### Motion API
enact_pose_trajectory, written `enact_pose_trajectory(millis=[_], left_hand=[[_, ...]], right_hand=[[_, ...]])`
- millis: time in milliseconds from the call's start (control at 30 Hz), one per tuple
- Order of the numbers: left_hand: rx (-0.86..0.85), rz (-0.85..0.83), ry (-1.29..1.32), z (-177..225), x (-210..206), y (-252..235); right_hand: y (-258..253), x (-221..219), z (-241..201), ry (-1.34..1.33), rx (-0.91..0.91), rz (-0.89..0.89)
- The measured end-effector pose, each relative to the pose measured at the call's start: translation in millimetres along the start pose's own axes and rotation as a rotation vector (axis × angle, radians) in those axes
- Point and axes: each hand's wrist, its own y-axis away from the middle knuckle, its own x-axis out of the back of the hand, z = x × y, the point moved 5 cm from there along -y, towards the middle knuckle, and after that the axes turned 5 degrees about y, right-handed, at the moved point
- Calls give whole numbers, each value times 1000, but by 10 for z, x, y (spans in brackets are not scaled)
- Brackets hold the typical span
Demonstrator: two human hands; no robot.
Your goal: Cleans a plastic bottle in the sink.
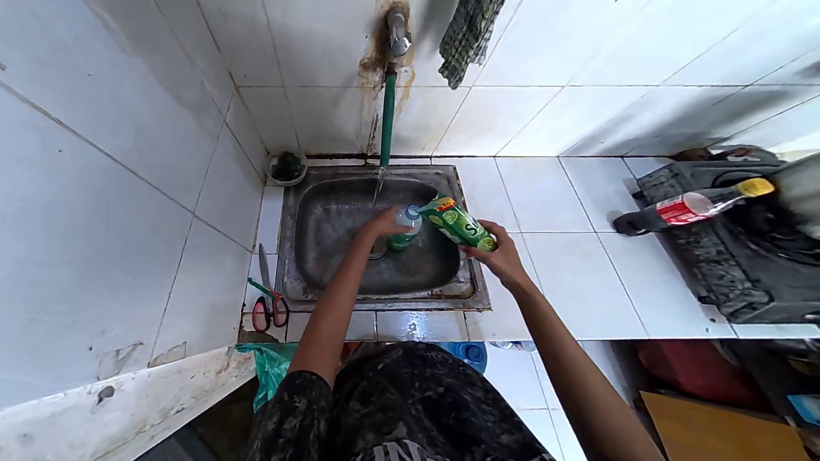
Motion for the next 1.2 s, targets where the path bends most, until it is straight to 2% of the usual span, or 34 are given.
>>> enact_pose_trajectory(millis=[133,333,1200], left_hand=[[-167,130,131,2,-131,-53],[-177,185,137,-7,-163,-61],[-141,171,110,44,-114,-1]], right_hand=[[-40,68,-10,83,41,26],[-95,151,-70,206,93,46],[-120,212,-338,381,229,58]])
